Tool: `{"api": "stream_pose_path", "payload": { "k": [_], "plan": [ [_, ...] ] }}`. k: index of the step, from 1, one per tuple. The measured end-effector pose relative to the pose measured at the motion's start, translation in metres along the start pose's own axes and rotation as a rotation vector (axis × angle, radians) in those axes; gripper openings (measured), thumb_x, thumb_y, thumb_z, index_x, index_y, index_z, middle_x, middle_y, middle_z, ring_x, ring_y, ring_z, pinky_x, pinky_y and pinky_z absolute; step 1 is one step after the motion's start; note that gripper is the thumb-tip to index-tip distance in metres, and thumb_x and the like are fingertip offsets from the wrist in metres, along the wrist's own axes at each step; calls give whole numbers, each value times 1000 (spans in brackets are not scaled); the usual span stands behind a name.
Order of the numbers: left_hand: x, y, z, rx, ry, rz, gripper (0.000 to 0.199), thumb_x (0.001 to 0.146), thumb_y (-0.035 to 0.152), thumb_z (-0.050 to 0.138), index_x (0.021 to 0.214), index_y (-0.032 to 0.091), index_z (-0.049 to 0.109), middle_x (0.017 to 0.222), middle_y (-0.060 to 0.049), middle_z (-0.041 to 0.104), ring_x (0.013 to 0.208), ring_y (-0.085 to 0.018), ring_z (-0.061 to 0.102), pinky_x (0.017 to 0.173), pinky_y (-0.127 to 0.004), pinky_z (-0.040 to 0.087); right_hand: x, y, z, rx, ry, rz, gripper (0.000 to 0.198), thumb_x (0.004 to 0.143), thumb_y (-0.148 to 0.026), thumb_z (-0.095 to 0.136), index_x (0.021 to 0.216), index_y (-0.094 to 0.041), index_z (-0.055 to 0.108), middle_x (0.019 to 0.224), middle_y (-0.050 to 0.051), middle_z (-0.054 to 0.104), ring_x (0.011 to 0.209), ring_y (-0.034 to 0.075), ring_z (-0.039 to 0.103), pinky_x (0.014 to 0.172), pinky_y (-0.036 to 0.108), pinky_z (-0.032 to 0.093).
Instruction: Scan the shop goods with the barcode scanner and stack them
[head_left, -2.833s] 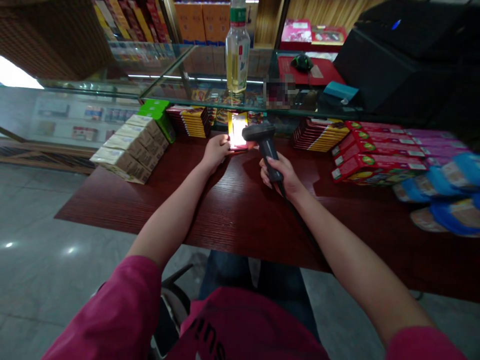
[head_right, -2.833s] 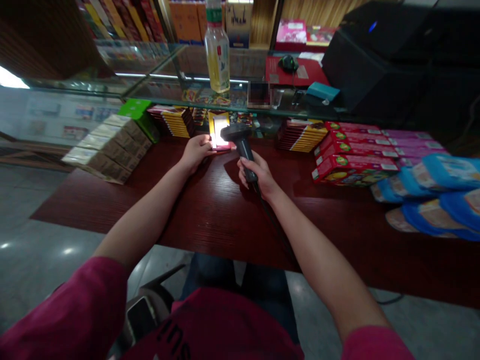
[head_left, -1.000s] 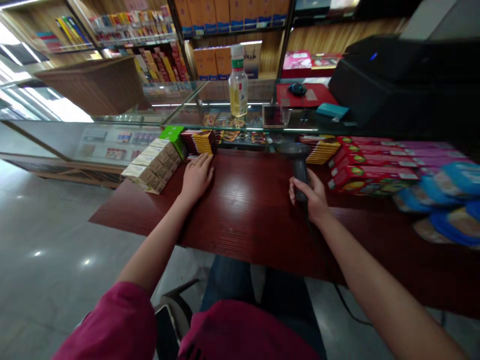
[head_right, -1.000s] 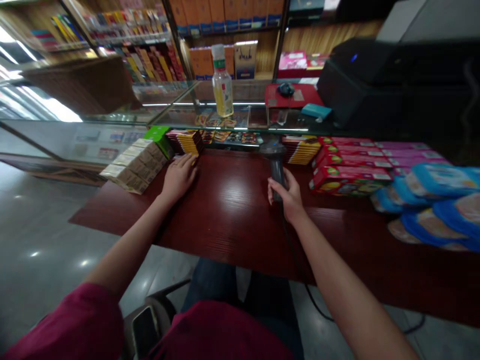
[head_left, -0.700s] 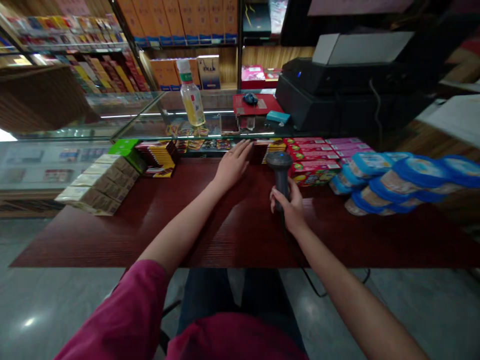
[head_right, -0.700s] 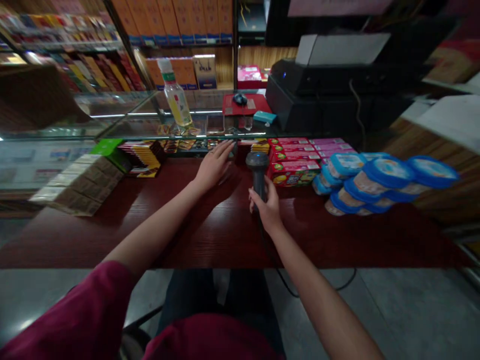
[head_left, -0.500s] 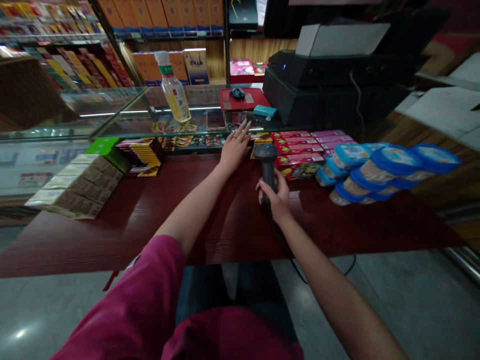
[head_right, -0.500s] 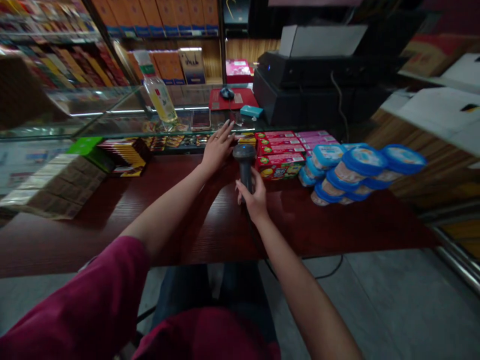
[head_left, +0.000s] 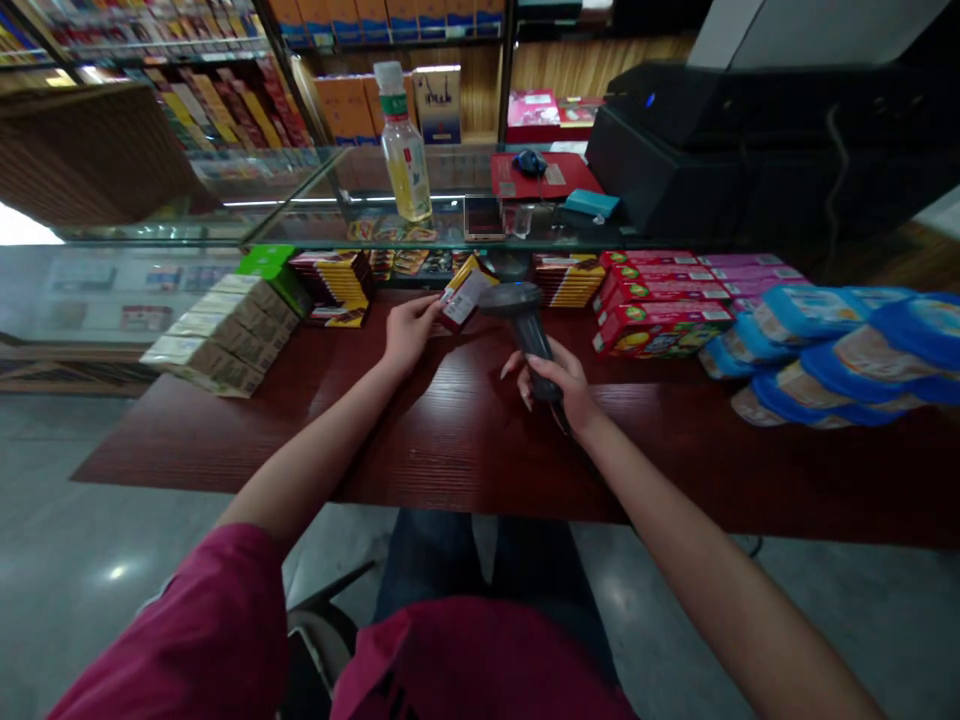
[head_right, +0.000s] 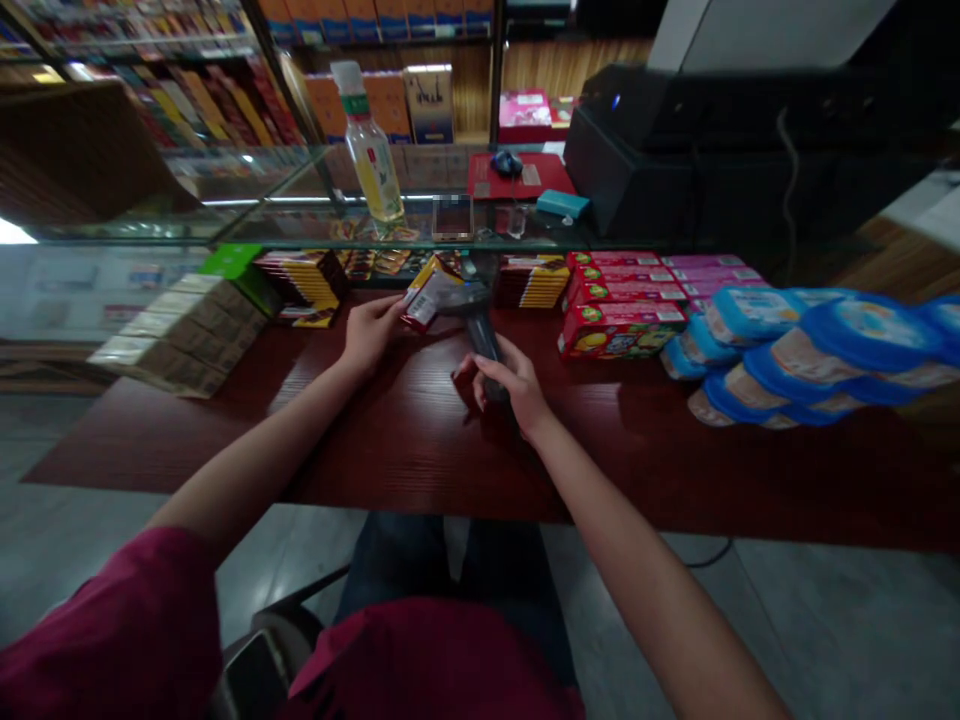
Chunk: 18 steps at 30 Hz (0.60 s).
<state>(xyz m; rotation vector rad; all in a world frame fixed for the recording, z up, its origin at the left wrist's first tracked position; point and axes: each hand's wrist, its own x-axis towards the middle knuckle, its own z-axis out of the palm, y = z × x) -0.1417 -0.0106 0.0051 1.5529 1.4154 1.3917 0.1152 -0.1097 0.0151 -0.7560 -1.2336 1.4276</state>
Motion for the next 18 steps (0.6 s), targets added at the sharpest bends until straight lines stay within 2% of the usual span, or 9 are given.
{"api": "stream_pose_path", "payload": {
  "k": [2, 4, 8, 13, 18],
  "plan": [
    [1, -9, -19, -188, -35, -167, 34, 98, 40, 77, 116, 13, 84, 109, -8, 86, 94, -24, 82, 84, -35, 69, 18, 5, 18, 30, -65, 31, 40, 87, -57, 80, 101, -22, 65, 95, 4, 77, 52, 11, 60, 42, 24, 48],
    [2, -15, -31, -265, -29, -217, 37, 96, 43, 80, 115, 12, 84, 110, -8, 86, 92, -21, 81, 81, -32, 69, 34, 12, 33, 52, -106, 48, 42, 84, -58, 81, 100, -22, 66, 89, 2, 75, 51, 11, 58, 41, 23, 47],
    [5, -21, -39, -231, 63, -159, 33, 98, 41, 78, 115, 13, 85, 109, -8, 86, 93, -21, 81, 78, -29, 69, 49, 22, 45, 57, -136, 59, 39, 83, -55, 82, 94, -22, 65, 81, 0, 71, 51, 10, 57, 41, 22, 48],
    [10, -26, -39, -248, 82, -195, 26, 104, 29, 71, 117, 11, 85, 104, -8, 86, 88, -20, 81, 79, -29, 69, 43, 22, 42, 62, -107, 69, 35, 84, -52, 82, 92, -23, 64, 81, 0, 68, 54, 11, 56, 41, 22, 47],
    [10, -27, -39, -239, 106, -198, 21, 104, 20, 68, 113, 12, 85, 104, -8, 86, 87, -18, 81, 78, -29, 69, 41, 17, 45, 42, -87, 102, 38, 82, -51, 80, 105, -24, 65, 80, -2, 65, 54, 12, 53, 41, 24, 46]
  ]
}}
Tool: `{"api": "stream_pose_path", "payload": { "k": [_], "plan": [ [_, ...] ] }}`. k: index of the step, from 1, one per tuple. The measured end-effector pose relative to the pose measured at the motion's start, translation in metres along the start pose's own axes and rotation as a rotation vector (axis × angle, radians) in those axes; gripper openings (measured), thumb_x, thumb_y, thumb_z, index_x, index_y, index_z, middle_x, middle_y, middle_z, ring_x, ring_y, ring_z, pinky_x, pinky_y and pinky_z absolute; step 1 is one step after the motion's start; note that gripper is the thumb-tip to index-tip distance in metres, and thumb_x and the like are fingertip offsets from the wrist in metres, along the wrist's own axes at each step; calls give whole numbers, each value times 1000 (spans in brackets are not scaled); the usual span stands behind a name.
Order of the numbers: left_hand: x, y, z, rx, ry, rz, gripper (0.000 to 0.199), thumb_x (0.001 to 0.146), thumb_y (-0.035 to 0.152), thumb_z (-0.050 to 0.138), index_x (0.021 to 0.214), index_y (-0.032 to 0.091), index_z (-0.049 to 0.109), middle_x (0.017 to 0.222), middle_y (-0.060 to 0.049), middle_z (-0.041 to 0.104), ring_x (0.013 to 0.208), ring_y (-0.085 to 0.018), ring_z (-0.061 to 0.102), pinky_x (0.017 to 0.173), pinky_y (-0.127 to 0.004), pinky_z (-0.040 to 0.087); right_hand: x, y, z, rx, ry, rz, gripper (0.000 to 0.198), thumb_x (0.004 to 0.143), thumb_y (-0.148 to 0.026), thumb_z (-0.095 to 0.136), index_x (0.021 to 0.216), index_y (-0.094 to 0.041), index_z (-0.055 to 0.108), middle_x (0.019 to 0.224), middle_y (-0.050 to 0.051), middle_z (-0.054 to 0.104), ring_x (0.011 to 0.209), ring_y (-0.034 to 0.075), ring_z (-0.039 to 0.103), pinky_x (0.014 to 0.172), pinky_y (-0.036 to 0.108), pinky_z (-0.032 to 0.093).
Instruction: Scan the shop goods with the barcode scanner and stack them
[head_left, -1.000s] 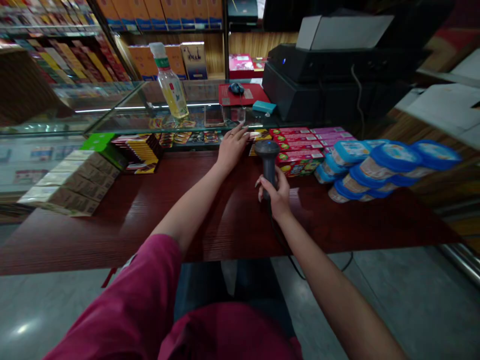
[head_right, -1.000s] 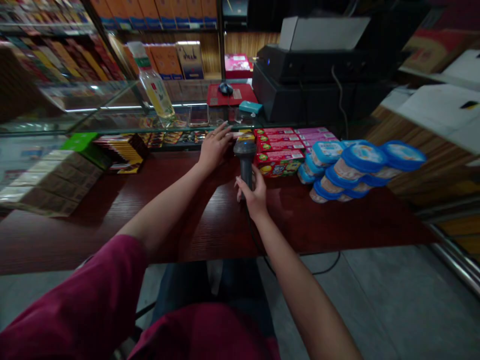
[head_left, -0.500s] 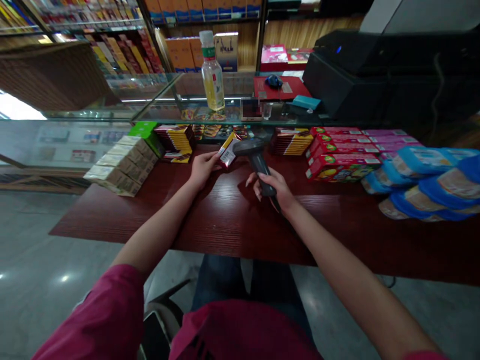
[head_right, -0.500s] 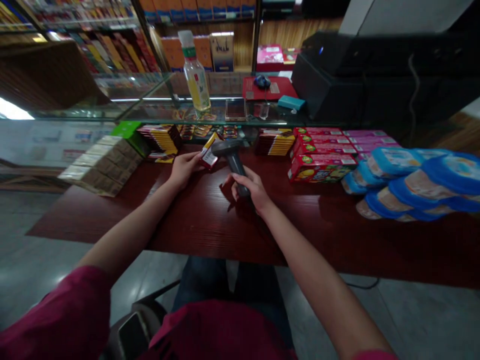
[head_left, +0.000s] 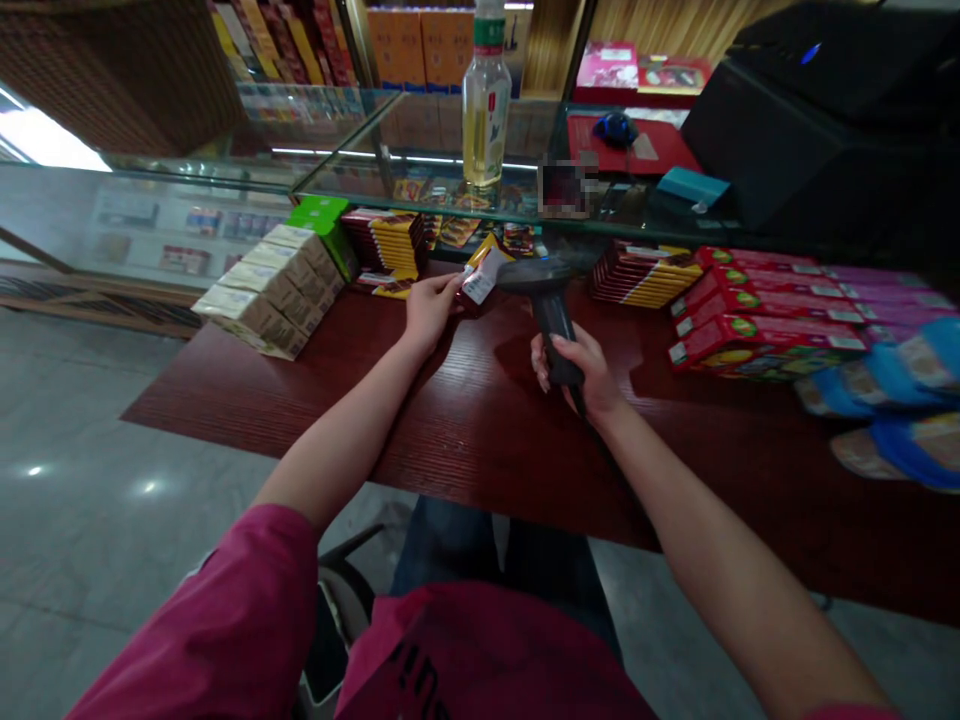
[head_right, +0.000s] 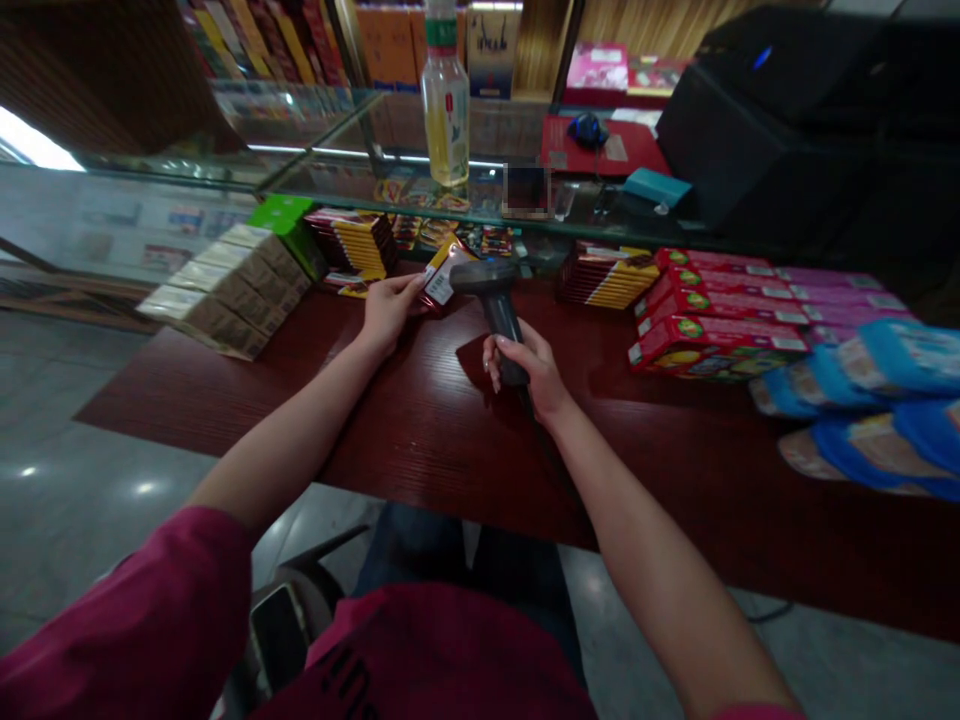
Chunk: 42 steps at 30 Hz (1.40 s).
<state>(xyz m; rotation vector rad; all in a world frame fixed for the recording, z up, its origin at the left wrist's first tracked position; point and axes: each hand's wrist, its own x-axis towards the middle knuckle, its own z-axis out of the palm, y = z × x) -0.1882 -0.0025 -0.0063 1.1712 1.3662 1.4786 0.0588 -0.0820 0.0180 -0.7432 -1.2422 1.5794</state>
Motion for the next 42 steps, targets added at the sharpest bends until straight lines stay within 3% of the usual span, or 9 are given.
{"api": "stream_pose_path", "payload": {
  "k": [8, 12, 15, 18, 23, 26, 31, 35, 42],
  "plan": [
    [2, -4, 1, 28, -15, 4, 25, 103, 30, 71, 114, 12, 85, 104, -8, 86, 91, -22, 82, 80, -33, 69, -1, 0, 2, -14, -4, -23, 37, 83, -55, 80, 92, -25, 60, 78, -1, 62, 53, 12, 53, 41, 24, 46],
    [1, 11, -13, 272, 21, 249, 22, 101, 25, 72, 117, 17, 85, 118, -7, 86, 112, -26, 80, 101, -37, 65, -3, -2, 1, -17, 33, -38, 36, 84, -55, 79, 90, -25, 59, 79, 0, 64, 54, 12, 53, 42, 25, 48],
    [-7, 26, -41, 524, 12, 493, 25, 103, 22, 68, 122, 22, 85, 126, -6, 84, 120, -24, 78, 111, -36, 58, -2, -3, 0, 7, 54, -33, 37, 83, -55, 80, 89, -24, 61, 80, 1, 67, 53, 12, 55, 42, 25, 48],
    [-19, 33, -81, 703, -5, 590, 29, 107, 23, 62, 126, 25, 83, 129, -5, 83, 122, -23, 77, 113, -36, 57, -1, -2, -2, 33, 59, -20, 37, 81, -55, 82, 88, -24, 62, 78, 0, 67, 51, 12, 56, 41, 25, 48],
    [-28, 27, -147, 939, -33, 564, 30, 106, 23, 60, 126, 27, 83, 132, -6, 82, 129, -24, 74, 117, -40, 56, 2, 2, -6, 24, 23, 4, 35, 84, -53, 81, 93, -23, 64, 80, 1, 69, 51, 13, 57, 42, 26, 50],
    [-24, 19, -165, 1046, -101, 511, 34, 106, 21, 57, 130, 25, 81, 139, -9, 79, 137, -24, 70, 122, -42, 53, 2, 3, -7, 9, 4, 5, 34, 84, -52, 80, 94, -23, 64, 81, 2, 70, 52, 13, 58, 43, 26, 50],
    [-11, 7, -162, 1195, -108, 436, 51, 102, 8, 46, 143, 21, 73, 156, -11, 68, 151, -24, 59, 129, -46, 47, 1, -1, -4, 2, 19, 12, 36, 82, -52, 82, 97, -24, 65, 78, 2, 71, 50, 14, 58, 42, 27, 48],
    [-15, 10, -151, 1265, -71, 503, 54, 103, 8, 42, 151, 17, 66, 160, -14, 64, 156, -27, 53, 131, -50, 43, 1, -3, -3, 27, 36, 28, 37, 79, -53, 85, 94, -25, 65, 76, 1, 71, 49, 13, 57, 42, 27, 47],
    [-35, 14, -134, 1263, -258, 473, 57, 108, 26, 53, 165, 17, 52, 170, -15, 53, 159, -31, 49, 129, -48, 45, 0, -3, -3, -4, 15, 36, 34, 83, -51, 81, 96, -24, 66, 79, 3, 72, 50, 14, 57, 42, 28, 49]
  ]
}}
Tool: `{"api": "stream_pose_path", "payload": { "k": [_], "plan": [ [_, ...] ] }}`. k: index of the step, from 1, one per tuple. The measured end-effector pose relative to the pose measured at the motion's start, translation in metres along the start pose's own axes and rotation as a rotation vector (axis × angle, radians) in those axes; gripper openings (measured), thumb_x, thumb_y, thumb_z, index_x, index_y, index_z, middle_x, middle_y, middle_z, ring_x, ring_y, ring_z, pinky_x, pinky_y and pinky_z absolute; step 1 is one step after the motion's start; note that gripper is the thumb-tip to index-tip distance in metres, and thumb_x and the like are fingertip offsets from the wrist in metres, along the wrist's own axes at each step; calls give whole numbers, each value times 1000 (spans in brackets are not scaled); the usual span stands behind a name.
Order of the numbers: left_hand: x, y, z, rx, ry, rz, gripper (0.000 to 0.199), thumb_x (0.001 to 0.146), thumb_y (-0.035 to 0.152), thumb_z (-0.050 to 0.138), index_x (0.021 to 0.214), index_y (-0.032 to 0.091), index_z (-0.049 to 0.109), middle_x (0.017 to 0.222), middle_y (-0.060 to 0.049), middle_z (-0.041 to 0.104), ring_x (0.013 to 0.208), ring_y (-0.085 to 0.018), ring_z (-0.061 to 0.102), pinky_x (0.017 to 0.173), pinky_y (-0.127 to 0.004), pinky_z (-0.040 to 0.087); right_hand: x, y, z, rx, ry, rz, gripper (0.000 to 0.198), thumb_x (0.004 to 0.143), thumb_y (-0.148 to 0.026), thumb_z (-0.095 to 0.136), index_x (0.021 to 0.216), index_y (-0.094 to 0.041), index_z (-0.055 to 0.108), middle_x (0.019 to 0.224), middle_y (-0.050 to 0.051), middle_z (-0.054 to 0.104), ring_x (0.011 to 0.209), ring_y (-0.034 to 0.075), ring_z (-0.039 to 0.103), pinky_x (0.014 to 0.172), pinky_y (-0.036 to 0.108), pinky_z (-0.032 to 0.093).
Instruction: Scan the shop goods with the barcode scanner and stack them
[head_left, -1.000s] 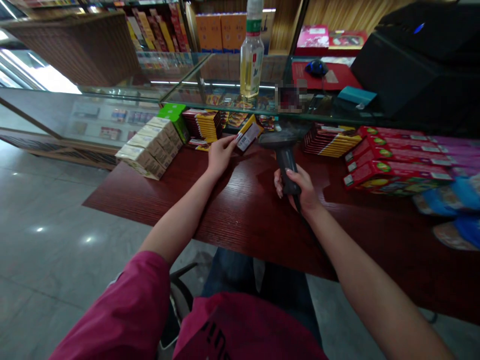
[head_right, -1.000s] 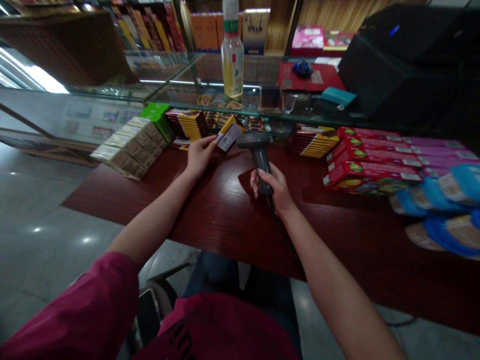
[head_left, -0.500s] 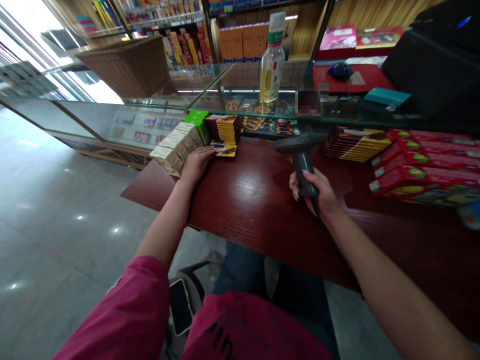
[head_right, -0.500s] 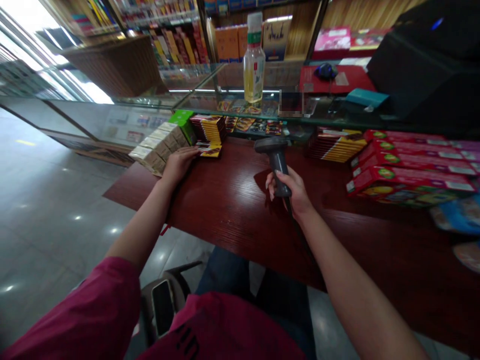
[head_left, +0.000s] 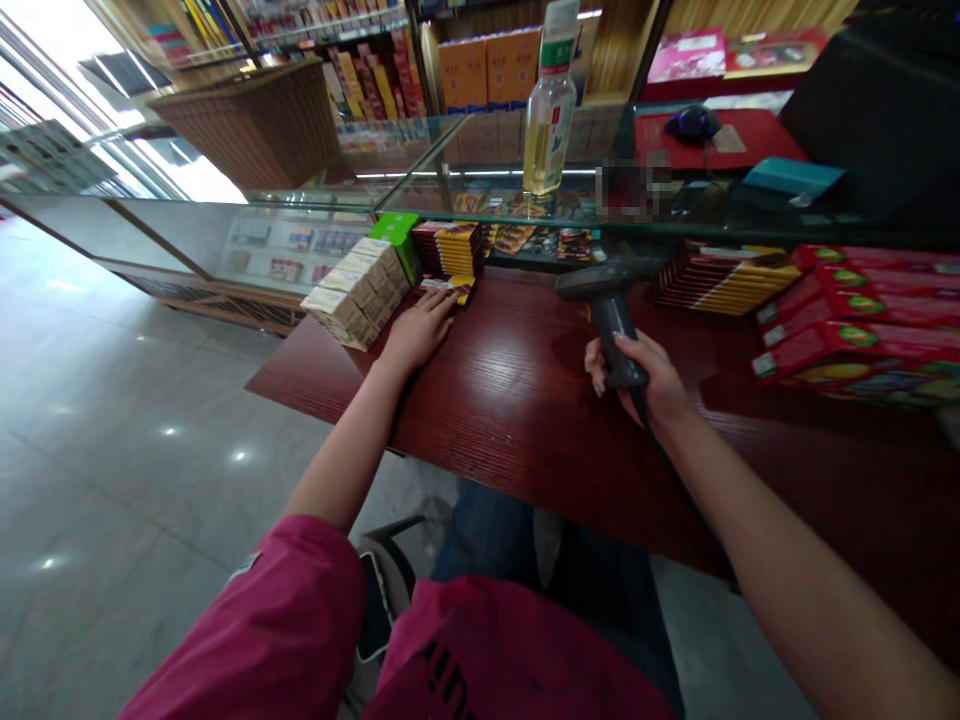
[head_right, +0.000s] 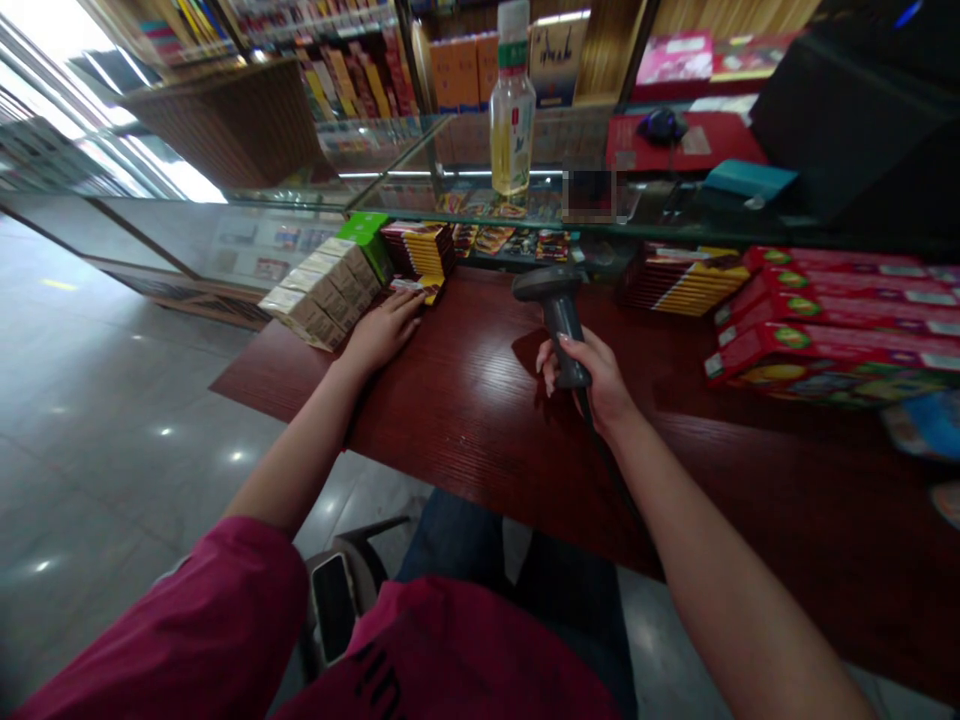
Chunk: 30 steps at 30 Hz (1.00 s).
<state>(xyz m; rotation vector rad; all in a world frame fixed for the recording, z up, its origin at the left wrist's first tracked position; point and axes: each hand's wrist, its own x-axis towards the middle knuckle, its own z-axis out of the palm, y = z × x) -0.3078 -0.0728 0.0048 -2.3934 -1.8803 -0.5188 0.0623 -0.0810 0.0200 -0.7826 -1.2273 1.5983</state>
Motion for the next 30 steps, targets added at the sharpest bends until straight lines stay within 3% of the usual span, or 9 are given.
{"api": "stream_pose_path", "payload": {
  "k": [10, 16, 20, 25, 30],
  "plan": [
    [12, -11, 5, -7, -40, -45, 61, 106, 28, 54, 165, 12, 50, 173, -19, 47, 165, -34, 40, 133, -51, 38, 2, 1, -2, 40, -2, -9, 36, 83, -53, 82, 93, -23, 66, 79, 2, 71, 50, 13, 57, 42, 26, 50],
    [13, 12, -1, 63, -4, -105, 61, 107, 31, 53, 166, 18, 48, 174, -18, 45, 165, -38, 38, 132, -64, 33, -5, -7, -26, 37, 111, -104, 35, 81, -51, 84, 87, -22, 65, 81, 0, 69, 51, 11, 57, 43, 24, 50],
    [35, 62, 7, -19, 56, 89, 61, 107, 31, 53, 165, 15, 48, 176, -18, 42, 168, -34, 33, 134, -56, 34, -24, -15, -56, -19, 197, -144, 37, 79, -48, 87, 90, -24, 61, 80, -2, 70, 50, 10, 56, 42, 23, 48],
    [102, 166, 34, -193, 61, 434, 64, 103, 22, 55, 165, 11, 46, 173, -18, 48, 164, -29, 42, 135, -46, 37, -54, -16, -80, -37, 293, -178, 38, 81, -44, 85, 102, -27, 58, 81, -4, 70, 53, 12, 59, 46, 25, 51],
    [179, 246, 66, -316, 104, 532, 75, 96, 8, 53, 170, 17, 40, 177, -15, 41, 168, -26, 35, 136, -48, 34, -63, -8, -87, -100, 379, -223, 49, 81, -45, 88, 115, -28, 56, 81, -5, 69, 54, 11, 56, 48, 26, 49]
  ]
}}
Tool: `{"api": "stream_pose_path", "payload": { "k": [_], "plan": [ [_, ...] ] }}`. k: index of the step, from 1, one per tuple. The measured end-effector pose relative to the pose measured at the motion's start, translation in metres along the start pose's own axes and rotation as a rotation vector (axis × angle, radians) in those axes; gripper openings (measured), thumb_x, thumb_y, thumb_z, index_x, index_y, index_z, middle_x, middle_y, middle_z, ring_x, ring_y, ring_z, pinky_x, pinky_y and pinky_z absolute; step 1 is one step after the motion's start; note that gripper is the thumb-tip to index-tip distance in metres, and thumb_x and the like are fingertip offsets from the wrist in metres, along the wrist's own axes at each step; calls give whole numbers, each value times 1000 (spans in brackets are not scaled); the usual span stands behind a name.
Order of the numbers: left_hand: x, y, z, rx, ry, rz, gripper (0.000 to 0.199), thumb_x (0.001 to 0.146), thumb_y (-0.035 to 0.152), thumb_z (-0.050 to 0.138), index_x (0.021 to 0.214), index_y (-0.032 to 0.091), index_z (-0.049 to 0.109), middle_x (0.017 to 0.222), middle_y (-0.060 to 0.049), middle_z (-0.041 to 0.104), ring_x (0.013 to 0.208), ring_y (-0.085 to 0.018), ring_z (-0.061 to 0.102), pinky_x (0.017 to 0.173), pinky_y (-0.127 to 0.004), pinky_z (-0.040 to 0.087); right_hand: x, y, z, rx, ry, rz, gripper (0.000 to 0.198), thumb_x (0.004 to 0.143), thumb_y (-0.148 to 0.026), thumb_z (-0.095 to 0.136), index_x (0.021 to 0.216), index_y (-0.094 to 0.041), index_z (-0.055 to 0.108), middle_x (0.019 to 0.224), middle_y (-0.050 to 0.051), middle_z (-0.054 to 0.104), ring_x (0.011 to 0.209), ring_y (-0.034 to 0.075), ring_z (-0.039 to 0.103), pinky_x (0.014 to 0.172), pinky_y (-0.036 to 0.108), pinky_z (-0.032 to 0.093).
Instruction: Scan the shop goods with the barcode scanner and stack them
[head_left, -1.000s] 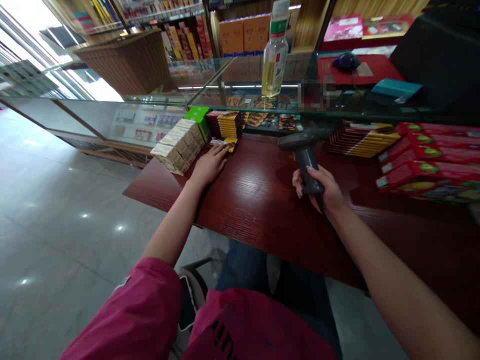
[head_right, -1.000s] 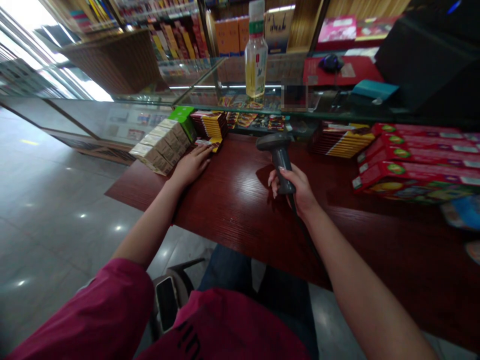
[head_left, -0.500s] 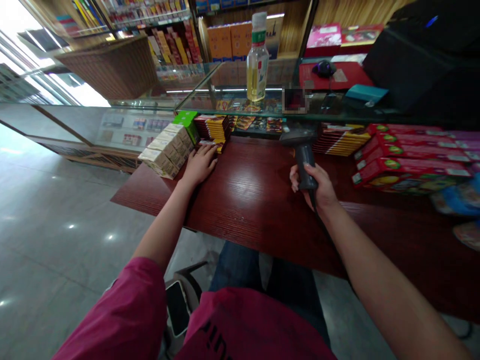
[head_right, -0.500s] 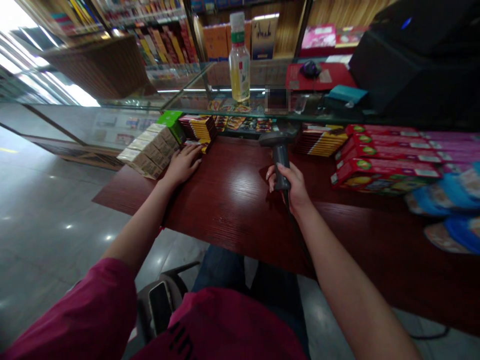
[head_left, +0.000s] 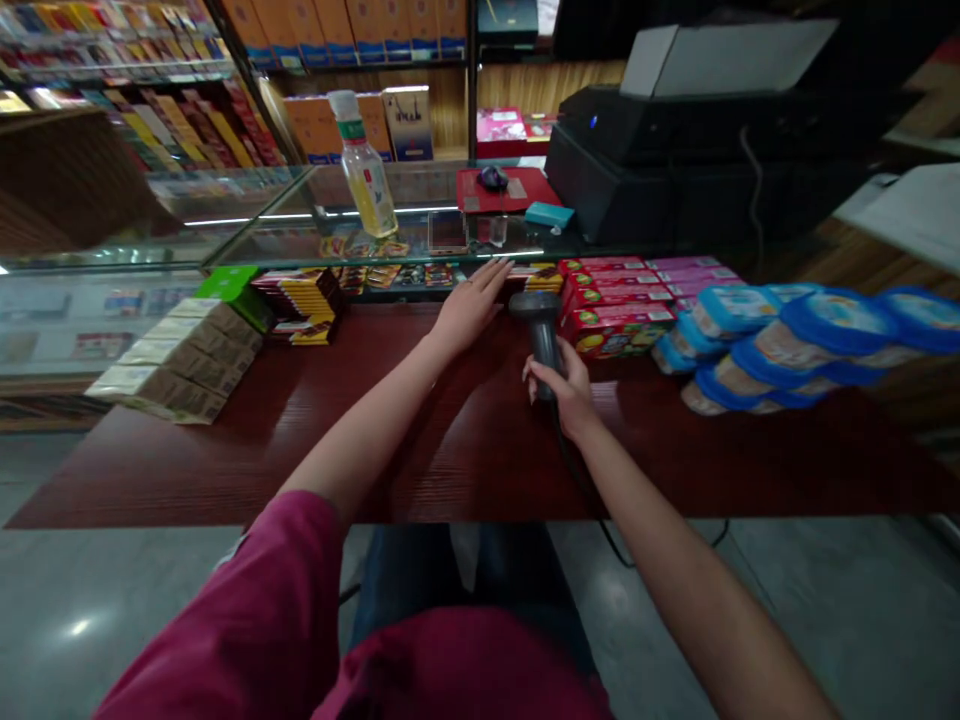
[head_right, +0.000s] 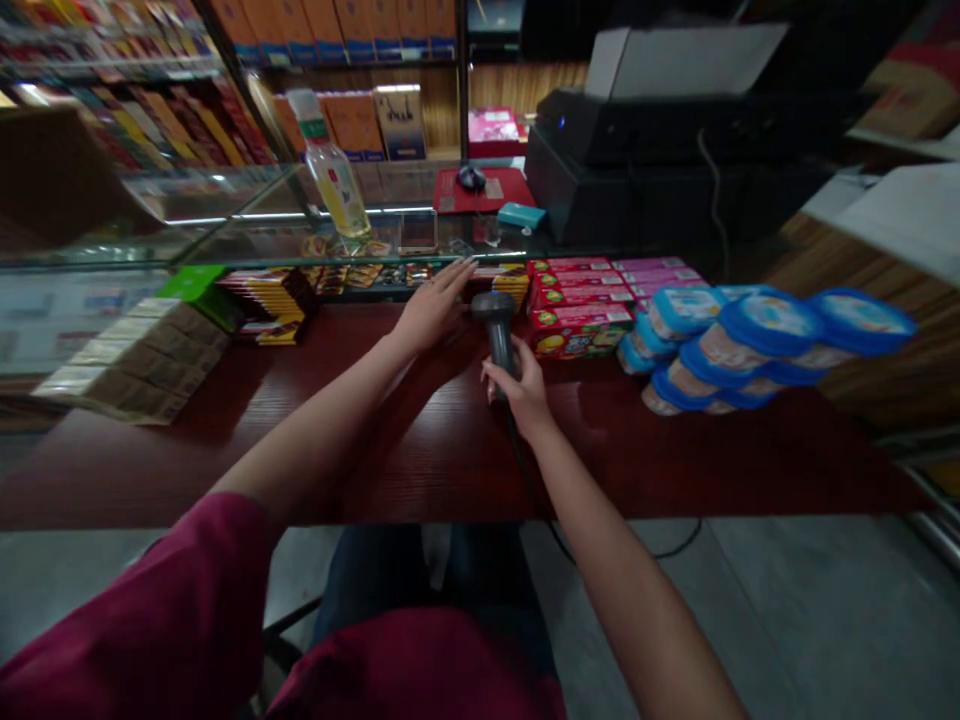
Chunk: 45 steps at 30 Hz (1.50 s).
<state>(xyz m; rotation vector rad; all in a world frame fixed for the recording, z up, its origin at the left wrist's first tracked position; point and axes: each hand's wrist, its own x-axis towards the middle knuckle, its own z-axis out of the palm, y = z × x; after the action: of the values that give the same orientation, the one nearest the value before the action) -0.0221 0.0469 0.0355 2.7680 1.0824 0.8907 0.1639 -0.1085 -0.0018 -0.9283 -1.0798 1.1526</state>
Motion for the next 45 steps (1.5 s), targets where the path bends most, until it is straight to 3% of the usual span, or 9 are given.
{"api": "stream_pose_path", "payload": {
  "k": [3, 7, 13, 18, 23, 26, 31, 37, 45],
  "plan": [
    [28, 1, 15, 3, -24, -27, 69, 97, 5, 51, 164, 19, 50, 175, -14, 44, 167, -27, 37, 134, -49, 37, 5, 4, 0, 3, -19, 24, 53, 79, -47, 88, 118, -27, 57, 82, -5, 68, 52, 11, 54, 48, 28, 47],
    [24, 3, 15, 3, 25, -95, 51, 100, 10, 57, 148, 24, 68, 165, -11, 59, 160, -27, 48, 130, -46, 43, 11, 4, 1, 21, -46, 45, 57, 77, -49, 88, 120, -29, 57, 84, -4, 70, 52, 12, 54, 48, 29, 47],
    [-31, 4, -13, -136, 210, -268, 41, 104, 17, 60, 140, 29, 77, 146, -4, 75, 137, -25, 71, 119, -37, 52, 4, -15, 5, 116, -182, 82, 39, 80, -49, 83, 103, -24, 63, 91, 1, 75, 55, 12, 58, 50, 29, 50],
    [-80, -20, -47, -397, 365, -550, 29, 102, 31, 70, 125, 20, 84, 127, -6, 84, 121, -28, 78, 109, -35, 58, -2, -20, 14, 164, -330, 152, 37, 83, -47, 79, 106, -20, 67, 94, 5, 76, 55, 12, 56, 47, 28, 48],
    [-123, -53, -65, -822, 393, -863, 31, 101, 30, 70, 125, 14, 82, 118, -8, 85, 99, -22, 81, 85, -31, 67, 20, -2, 52, 129, -401, 186, 34, 83, -44, 81, 101, -20, 65, 88, 4, 77, 52, 12, 60, 47, 27, 49],
    [-140, -66, -66, -903, 448, -967, 28, 101, 27, 71, 122, 14, 83, 113, -9, 85, 87, -16, 80, 75, -24, 65, 32, 9, 85, 160, -446, 175, 35, 83, -47, 82, 98, -21, 63, 86, 3, 77, 51, 12, 60, 45, 26, 50],
    [-146, -74, -63, -922, 470, -970, 26, 101, 28, 73, 121, 15, 83, 113, -8, 85, 88, -17, 80, 75, -25, 66, 31, 17, 111, 134, -503, 214, 41, 83, -49, 83, 105, -20, 64, 82, 2, 76, 50, 12, 61, 44, 25, 50],
    [-143, -73, -60, -930, 468, -946, 26, 103, 23, 69, 123, 12, 82, 113, -9, 85, 94, -21, 81, 79, -29, 68, 27, 13, 107, 98, -460, 222, 37, 83, -47, 83, 99, -21, 62, 80, 1, 73, 52, 12, 59, 46, 27, 52],
    [-144, -71, -57, -922, 476, -947, 25, 105, 18, 66, 123, 12, 82, 112, -9, 85, 95, -18, 82, 85, -28, 67, 24, 9, 111, 86, -448, 230, 45, 81, -44, 85, 113, -21, 65, 78, -2, 67, 56, 13, 57, 46, 27, 51]
  ]
}}
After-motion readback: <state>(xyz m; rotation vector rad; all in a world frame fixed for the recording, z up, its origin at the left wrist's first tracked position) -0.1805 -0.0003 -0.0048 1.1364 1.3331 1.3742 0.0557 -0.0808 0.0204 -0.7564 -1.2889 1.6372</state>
